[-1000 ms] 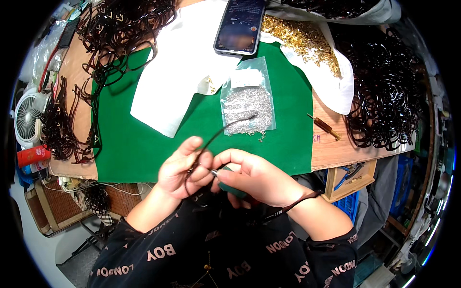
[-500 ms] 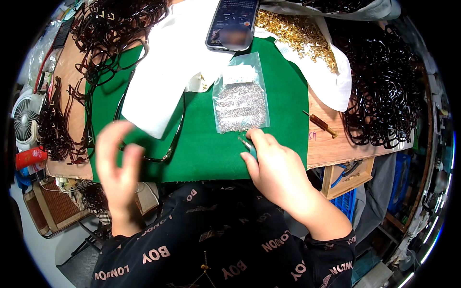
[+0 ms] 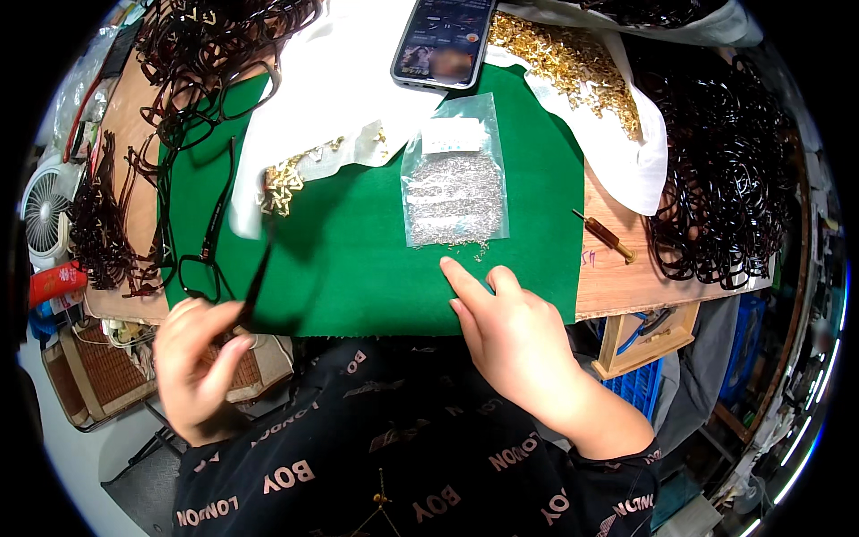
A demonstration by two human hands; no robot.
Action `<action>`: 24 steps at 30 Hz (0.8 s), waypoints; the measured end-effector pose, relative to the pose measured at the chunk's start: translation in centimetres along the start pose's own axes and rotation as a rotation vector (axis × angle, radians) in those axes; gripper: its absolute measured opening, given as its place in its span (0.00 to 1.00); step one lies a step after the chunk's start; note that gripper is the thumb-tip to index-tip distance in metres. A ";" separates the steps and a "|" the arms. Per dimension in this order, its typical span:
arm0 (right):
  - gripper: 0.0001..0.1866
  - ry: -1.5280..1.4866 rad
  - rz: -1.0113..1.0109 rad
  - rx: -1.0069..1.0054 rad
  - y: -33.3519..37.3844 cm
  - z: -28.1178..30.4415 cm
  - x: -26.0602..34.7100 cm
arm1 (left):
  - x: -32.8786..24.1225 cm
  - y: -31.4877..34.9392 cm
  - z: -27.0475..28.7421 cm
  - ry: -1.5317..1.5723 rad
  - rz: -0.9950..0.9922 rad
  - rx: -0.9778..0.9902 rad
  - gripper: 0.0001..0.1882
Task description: The person repeatedly picks up pairs of eyeglasses from a pile, uses a screwdriver to tighten screws on the temples, and places the glasses back on the table. The process is repeated for multiple pairs in a continuous loop.
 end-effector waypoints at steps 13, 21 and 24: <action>0.21 -0.010 0.015 -0.007 -0.2 0.6 -0.1 | 6.8 1.2 2.3 1.491 -0.577 0.211 0.09; 0.19 0.103 0.003 -0.026 -0.5 -0.3 0.2 | 1.7 -2.1 -10.2 2.362 -0.001 0.249 0.11; 0.18 0.102 -0.005 -0.038 -0.4 0.0 0.3 | 1.1 -2.5 -12.6 2.443 0.200 0.307 0.13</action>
Point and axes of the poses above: each hand's wrist, its own y-axis away from the middle knuckle, its own z-axis out of the back of the hand, x = y × z, the point moved 1 cm from there along -y, towards the middle knuckle, and after that the axes turned 2 degrees about z, right-handed, at the moved point
